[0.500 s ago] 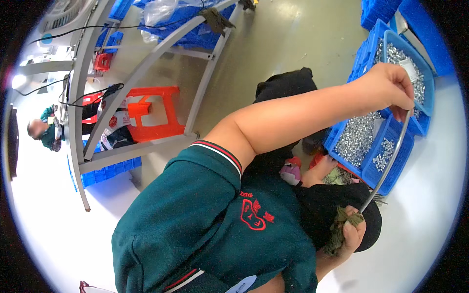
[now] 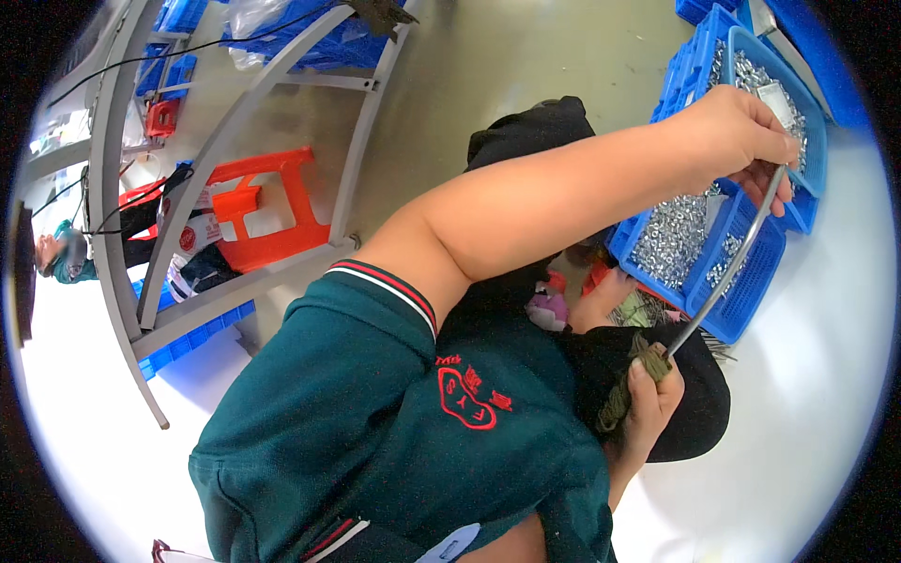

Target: Inspecting small metal components by sliding them onto a gauge rod and sorting them into bins.

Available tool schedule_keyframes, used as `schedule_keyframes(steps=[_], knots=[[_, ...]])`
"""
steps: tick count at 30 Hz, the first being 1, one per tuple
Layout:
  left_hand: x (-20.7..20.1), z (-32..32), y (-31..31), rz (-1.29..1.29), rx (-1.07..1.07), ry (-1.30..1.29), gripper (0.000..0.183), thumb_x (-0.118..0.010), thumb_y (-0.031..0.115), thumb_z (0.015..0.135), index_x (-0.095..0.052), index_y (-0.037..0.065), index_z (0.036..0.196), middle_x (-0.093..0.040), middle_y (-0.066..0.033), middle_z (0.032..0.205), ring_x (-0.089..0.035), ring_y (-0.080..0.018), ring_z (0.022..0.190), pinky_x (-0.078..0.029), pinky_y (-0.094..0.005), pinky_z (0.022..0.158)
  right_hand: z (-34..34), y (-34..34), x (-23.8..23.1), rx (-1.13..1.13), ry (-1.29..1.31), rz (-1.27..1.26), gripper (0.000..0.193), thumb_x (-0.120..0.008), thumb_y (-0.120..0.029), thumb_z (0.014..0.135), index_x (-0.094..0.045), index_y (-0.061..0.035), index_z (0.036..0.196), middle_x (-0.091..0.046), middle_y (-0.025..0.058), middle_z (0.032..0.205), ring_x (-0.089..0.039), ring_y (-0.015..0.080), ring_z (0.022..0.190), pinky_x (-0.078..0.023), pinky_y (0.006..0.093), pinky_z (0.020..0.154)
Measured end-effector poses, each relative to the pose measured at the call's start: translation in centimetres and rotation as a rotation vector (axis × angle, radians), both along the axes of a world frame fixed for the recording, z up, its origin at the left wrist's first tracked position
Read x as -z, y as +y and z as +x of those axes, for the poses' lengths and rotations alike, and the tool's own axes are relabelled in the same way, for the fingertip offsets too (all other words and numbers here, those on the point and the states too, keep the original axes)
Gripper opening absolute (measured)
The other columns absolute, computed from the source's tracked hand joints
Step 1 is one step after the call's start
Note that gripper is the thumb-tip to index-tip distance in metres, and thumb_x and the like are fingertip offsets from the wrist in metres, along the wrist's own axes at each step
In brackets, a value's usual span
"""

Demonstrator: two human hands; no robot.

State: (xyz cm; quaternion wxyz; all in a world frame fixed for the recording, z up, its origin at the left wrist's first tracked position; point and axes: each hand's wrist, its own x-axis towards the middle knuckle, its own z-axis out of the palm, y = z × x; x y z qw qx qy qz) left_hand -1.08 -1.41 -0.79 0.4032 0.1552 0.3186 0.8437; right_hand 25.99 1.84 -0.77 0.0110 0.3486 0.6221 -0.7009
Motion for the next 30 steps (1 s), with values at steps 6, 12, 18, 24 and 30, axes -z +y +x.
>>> schedule_keyframes(steps=[6,12,18,24,30], knots=[[1.1,-0.6,1.3,0.008,0.151,-0.152,0.024,-0.050,0.012,0.089,-0.052,-0.009,0.079,-0.061,-0.0260,0.075,-0.065,-0.0368,0.067,-0.054,-0.0424,0.059,-0.7,-1.6,0.5,0.165,0.009,0.044,0.022,-0.057,-0.006,0.077,-0.057,0.0044,0.097,-0.056,0.0007,0.083,-0.049,0.0064,0.073,-0.037,0.0174,0.069],[0.1,3.5,-0.8,-0.301,-0.079,0.037,0.024,-0.062,0.009,0.077,-0.058,-0.007,0.060,-0.062,-0.0186,0.061,-0.062,-0.0213,0.050,-0.052,-0.0295,0.045,-2.5,-2.6,0.1,0.153,0.017,0.165,0.017,-0.052,-0.011,0.082,-0.055,0.0050,0.089,-0.053,0.0012,0.080,-0.046,0.0088,0.073,-0.036,0.0209,0.068],[1.6,7.4,0.8,-0.273,0.251,0.324,0.028,-0.068,0.023,0.074,-0.063,-0.004,0.069,-0.062,-0.0095,0.059,-0.057,-0.0128,0.049,-0.047,-0.0255,0.047,-1.9,0.2,0.1,0.246,0.101,0.116,0.013,-0.051,-0.012,0.083,-0.055,0.0000,0.086,-0.053,0.0036,0.079,-0.047,0.0103,0.071,-0.036,0.0218,0.064],[2.9,8.2,-2.6,-0.394,0.598,0.277,0.046,-0.053,0.045,0.085,-0.059,0.004,0.105,-0.059,-0.0070,0.093,-0.054,-0.0153,0.082,-0.046,-0.0292,0.070,-3.6,-1.0,-1.5,0.365,0.110,0.135,0.014,-0.054,-0.017,0.085,-0.056,-0.0036,0.088,-0.053,-0.0007,0.076,-0.048,0.0069,0.066,-0.036,0.0206,0.057],[0.7,10.1,-2.6,-0.411,0.786,-0.087,0.052,-0.041,0.051,0.090,-0.050,0.007,0.116,-0.054,-0.0041,0.099,-0.050,-0.0118,0.087,-0.043,-0.0269,0.074,-3.8,0.8,-0.6,0.412,0.344,0.104,0.021,-0.054,-0.008,0.087,-0.058,0.0036,0.104,-0.060,0.0013,0.090,-0.053,0.0067,0.079,-0.042,0.0209,0.072]])
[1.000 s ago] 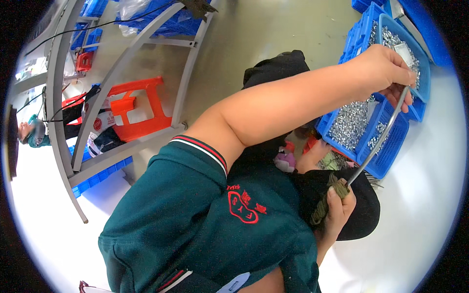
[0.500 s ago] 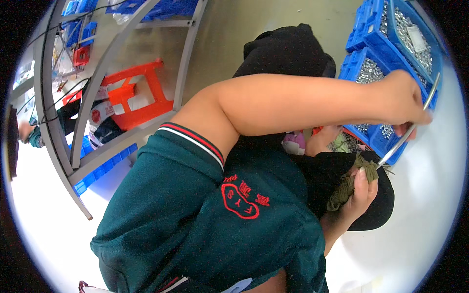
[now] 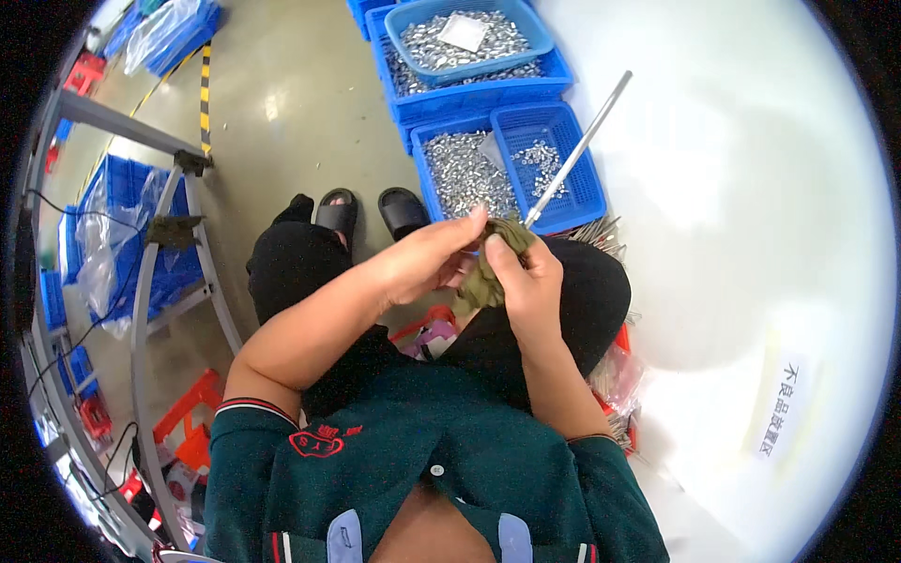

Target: Inspecting small metal components by sliding them onto a gauge rod and sorting them into bins.

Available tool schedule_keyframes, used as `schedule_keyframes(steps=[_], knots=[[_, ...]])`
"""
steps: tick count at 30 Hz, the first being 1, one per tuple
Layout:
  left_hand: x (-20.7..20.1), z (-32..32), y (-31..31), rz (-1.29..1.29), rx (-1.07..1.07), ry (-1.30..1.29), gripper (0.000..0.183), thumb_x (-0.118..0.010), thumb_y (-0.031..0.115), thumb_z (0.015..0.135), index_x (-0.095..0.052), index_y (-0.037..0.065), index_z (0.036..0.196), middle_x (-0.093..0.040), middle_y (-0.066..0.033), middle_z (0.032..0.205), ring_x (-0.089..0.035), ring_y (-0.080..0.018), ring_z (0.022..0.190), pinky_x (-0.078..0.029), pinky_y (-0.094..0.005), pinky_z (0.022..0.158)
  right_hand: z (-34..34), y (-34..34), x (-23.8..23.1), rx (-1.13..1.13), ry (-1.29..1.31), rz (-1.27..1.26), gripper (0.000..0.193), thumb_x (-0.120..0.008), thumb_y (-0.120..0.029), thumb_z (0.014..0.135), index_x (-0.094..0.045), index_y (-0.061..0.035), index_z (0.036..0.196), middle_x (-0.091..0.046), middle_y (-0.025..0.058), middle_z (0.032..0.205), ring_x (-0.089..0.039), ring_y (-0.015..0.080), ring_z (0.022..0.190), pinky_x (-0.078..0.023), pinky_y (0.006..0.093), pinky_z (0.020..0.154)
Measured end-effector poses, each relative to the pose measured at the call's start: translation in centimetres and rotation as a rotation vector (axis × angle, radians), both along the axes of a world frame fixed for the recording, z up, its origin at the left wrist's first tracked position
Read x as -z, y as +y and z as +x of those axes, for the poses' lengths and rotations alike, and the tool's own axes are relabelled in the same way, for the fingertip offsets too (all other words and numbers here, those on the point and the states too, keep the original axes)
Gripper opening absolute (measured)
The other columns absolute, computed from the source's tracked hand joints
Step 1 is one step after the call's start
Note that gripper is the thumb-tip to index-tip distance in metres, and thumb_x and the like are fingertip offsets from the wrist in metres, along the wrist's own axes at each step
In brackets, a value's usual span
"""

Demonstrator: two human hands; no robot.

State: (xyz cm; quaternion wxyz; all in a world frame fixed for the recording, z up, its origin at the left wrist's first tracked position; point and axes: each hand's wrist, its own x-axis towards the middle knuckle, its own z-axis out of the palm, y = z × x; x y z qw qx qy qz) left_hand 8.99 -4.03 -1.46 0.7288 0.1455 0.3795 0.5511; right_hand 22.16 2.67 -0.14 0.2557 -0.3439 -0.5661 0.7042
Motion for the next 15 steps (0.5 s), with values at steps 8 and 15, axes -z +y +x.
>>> schedule_keyframes(steps=[8,15], knots=[[0.4,0.4,0.5,0.145,-0.145,0.189,0.043,-0.040,0.033,0.095,-0.044,0.002,0.125,-0.055,-0.0041,0.104,-0.050,-0.0097,0.093,-0.041,-0.0247,0.083,-1.7,-0.3,1.3,-0.045,-0.258,0.411,0.019,-0.062,-0.014,0.080,-0.060,0.0021,0.091,-0.063,0.0098,0.072,-0.060,0.0123,0.068,-0.045,0.0265,0.062],[1.2,-1.4,-0.2,0.112,-0.409,0.725,0.032,-0.045,0.028,0.092,-0.058,-0.001,0.088,-0.055,-0.0111,0.065,-0.054,-0.0138,0.064,-0.042,-0.0304,0.059,-1.2,0.5,0.2,-0.341,-0.087,-0.092,0.027,-0.058,-0.014,0.085,-0.052,0.0012,0.106,-0.052,-0.0004,0.072,-0.046,0.0073,0.058,-0.038,0.0238,0.051]])
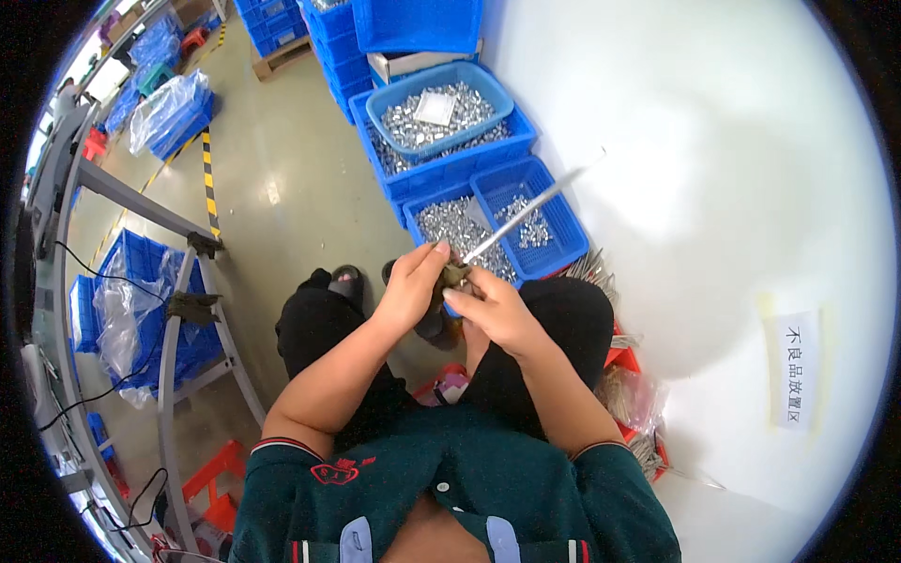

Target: Inspecting small metal components by sliding them onto a gauge rod and sorting them into bins.

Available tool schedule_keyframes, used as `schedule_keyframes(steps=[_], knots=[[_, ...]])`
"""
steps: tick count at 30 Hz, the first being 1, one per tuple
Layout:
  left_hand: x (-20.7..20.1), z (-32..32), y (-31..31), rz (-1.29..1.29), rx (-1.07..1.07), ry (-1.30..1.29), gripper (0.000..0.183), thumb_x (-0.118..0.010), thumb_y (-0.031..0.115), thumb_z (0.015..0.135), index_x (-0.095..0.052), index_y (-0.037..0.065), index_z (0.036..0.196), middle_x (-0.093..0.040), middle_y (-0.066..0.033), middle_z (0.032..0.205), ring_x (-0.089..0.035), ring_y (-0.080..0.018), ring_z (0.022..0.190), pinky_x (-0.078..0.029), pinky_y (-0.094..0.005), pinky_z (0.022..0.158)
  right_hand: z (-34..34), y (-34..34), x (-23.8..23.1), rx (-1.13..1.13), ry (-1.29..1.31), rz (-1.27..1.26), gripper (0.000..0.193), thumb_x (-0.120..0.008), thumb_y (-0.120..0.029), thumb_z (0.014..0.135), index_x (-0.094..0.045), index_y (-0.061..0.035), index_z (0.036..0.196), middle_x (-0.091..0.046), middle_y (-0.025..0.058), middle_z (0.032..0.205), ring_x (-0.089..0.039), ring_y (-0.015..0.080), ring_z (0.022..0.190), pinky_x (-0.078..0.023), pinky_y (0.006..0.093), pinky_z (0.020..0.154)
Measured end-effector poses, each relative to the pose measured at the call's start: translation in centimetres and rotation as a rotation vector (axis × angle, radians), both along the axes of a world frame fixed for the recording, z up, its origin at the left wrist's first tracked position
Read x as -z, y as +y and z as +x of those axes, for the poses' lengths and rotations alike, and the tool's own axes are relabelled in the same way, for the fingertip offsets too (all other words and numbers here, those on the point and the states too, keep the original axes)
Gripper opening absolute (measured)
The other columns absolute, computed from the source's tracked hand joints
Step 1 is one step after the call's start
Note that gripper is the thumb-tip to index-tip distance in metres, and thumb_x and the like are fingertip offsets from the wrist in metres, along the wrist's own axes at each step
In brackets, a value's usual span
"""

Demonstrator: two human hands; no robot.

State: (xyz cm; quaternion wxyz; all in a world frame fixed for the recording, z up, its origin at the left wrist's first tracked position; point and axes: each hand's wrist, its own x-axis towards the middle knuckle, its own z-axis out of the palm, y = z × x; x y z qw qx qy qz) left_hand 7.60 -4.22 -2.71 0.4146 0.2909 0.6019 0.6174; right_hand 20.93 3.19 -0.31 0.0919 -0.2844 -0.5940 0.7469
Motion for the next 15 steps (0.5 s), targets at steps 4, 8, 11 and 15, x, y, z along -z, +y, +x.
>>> schedule_keyframes(steps=[4,8,11,15], knots=[[-1.3,-0.9,-0.7,-0.108,-0.062,0.367,0.027,-0.044,0.025,0.092,-0.056,0.002,0.101,-0.059,-0.0213,0.073,-0.061,-0.0302,0.064,-0.043,-0.0374,0.056,0.7,1.6,-2.4,0.155,0.096,-0.222,0.024,-0.054,-0.012,0.087,-0.050,-0.0027,0.109,-0.037,-0.0057,0.064,-0.033,0.0027,0.050,-0.025,0.0171,0.043],[-2.8,-1.1,-0.9,0.003,-0.145,0.382,0.033,-0.045,0.019,0.091,-0.045,0.012,0.123,-0.057,-0.0151,0.067,-0.058,-0.0224,0.052,-0.043,-0.0349,0.051,0.7,3.4,-4.5,0.120,0.134,-0.132,0.023,-0.050,-0.008,0.088,-0.051,-0.0022,0.110,-0.038,-0.0041,0.063,-0.034,0.0032,0.052,-0.025,0.0168,0.045],[-3.2,-1.9,-1.1,0.006,-0.070,0.078,0.032,-0.045,0.018,0.092,-0.046,0.013,0.123,-0.054,-0.0078,0.064,-0.054,-0.0136,0.048,-0.040,-0.0287,0.043,0.2,3.8,-5.4,0.051,0.091,-0.034,0.026,-0.056,-0.011,0.085,-0.052,-0.0031,0.109,-0.041,-0.0052,0.066,-0.034,0.0020,0.052,-0.025,0.0173,0.046],[-3.1,-2.6,-0.9,0.017,0.007,-0.058,0.035,-0.044,0.018,0.093,-0.042,0.012,0.127,-0.050,-0.0022,0.062,-0.048,-0.0082,0.045,-0.035,-0.0222,0.037,-1.2,4.3,-6.7,-0.242,-0.032,0.315,0.036,-0.058,-0.010,0.081,-0.052,-0.0048,0.116,-0.040,-0.0067,0.063,-0.037,0.0020,0.057,-0.029,0.0200,0.051]])
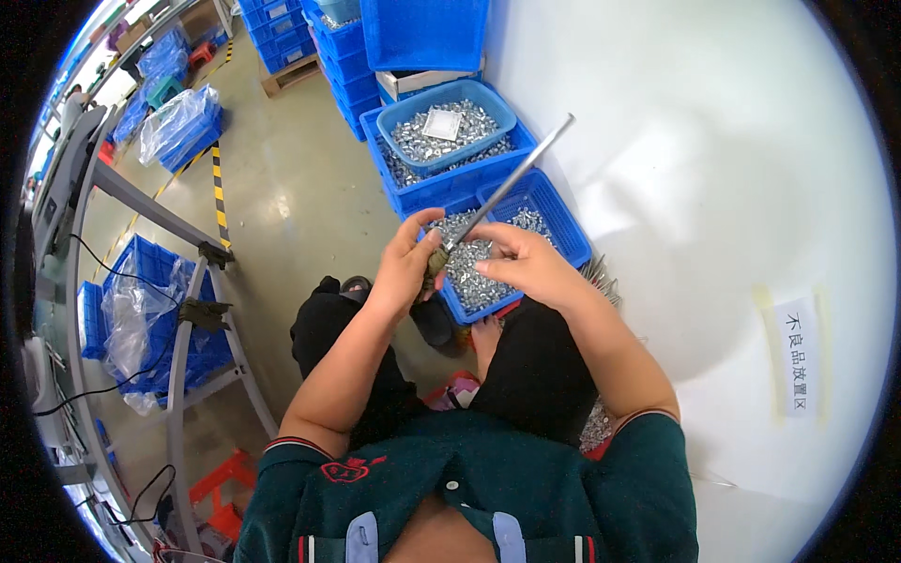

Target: Inspecting small metal components by sliding them onto a gauge rod and sorting them into bins.

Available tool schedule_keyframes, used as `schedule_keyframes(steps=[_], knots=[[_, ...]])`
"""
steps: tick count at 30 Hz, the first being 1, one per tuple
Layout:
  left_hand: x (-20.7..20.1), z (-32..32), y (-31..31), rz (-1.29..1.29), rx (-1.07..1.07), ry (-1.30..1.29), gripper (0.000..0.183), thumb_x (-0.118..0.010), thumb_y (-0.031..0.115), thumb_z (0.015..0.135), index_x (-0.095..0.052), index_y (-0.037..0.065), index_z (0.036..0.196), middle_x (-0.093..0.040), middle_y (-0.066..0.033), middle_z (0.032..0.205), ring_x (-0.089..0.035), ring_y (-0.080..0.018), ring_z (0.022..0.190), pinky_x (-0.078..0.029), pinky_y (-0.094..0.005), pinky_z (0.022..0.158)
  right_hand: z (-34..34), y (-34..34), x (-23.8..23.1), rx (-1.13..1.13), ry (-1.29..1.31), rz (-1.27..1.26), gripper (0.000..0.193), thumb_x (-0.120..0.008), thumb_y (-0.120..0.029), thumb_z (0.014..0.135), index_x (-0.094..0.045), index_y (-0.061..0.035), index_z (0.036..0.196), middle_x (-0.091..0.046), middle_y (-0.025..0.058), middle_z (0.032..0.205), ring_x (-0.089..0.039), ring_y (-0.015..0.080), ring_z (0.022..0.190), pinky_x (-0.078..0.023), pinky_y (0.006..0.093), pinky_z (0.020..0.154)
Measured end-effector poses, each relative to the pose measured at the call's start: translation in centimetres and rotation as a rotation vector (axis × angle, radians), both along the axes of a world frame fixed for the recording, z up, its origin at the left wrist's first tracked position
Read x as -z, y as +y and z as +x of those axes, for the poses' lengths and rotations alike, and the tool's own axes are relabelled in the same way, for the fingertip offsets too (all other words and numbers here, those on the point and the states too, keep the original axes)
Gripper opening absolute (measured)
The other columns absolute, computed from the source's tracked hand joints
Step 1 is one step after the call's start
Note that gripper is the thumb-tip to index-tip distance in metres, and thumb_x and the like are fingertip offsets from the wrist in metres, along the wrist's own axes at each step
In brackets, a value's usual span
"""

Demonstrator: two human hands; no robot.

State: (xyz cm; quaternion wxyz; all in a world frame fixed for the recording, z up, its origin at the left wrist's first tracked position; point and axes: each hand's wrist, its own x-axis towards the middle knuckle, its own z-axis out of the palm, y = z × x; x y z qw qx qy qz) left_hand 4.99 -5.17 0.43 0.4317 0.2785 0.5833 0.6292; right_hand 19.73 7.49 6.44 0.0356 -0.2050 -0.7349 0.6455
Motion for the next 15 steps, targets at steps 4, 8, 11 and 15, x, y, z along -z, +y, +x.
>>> schedule_keyframes(steps=[4,8,11,15], knots=[[-0.6,0.7,0.1,0.150,0.091,-0.238,0.044,-0.042,0.029,0.094,-0.033,0.010,0.133,-0.047,-0.0024,0.058,-0.043,-0.0086,0.041,-0.031,-0.0211,0.034,-2.2,0.3,-0.3,-0.134,-0.041,0.086,0.043,-0.059,-0.007,0.080,-0.049,-0.0051,0.122,-0.038,-0.0060,0.062,-0.038,0.0034,0.058,-0.031,0.0205,0.053],[-0.5,0.6,-0.1,0.145,0.166,-0.327,0.052,-0.037,0.042,0.094,-0.030,0.012,0.136,-0.041,-0.0035,0.051,-0.038,-0.0093,0.037,-0.028,-0.0214,0.033,-3.8,0.8,2.4,-0.179,0.027,-0.008,0.037,-0.057,-0.005,0.080,-0.053,-0.0070,0.116,-0.050,-0.0001,0.068,-0.047,0.0066,0.066,-0.040,0.0256,0.062],[-0.8,0.1,-0.5,0.142,0.203,-0.479,0.050,-0.038,0.043,0.094,-0.037,0.008,0.130,-0.042,-0.0019,0.052,-0.038,-0.0089,0.037,-0.028,-0.0216,0.033,-4.4,0.6,2.8,-0.255,0.057,0.254,0.023,-0.058,-0.009,0.080,-0.059,-0.0045,0.103,-0.057,0.0065,0.072,-0.055,0.0139,0.068,-0.043,0.0293,0.065],[-1.3,-1.4,-0.8,0.162,0.083,-0.521,0.045,-0.040,0.047,0.092,-0.052,0.007,0.107,-0.041,-0.0020,0.050,-0.033,-0.0090,0.034,-0.027,-0.0224,0.033,-4.5,0.7,1.7,-0.135,0.031,0.659,0.021,-0.058,-0.021,0.082,-0.058,-0.0013,0.087,-0.056,0.0147,0.072,-0.056,0.0242,0.066,-0.041,0.0334,0.059]])
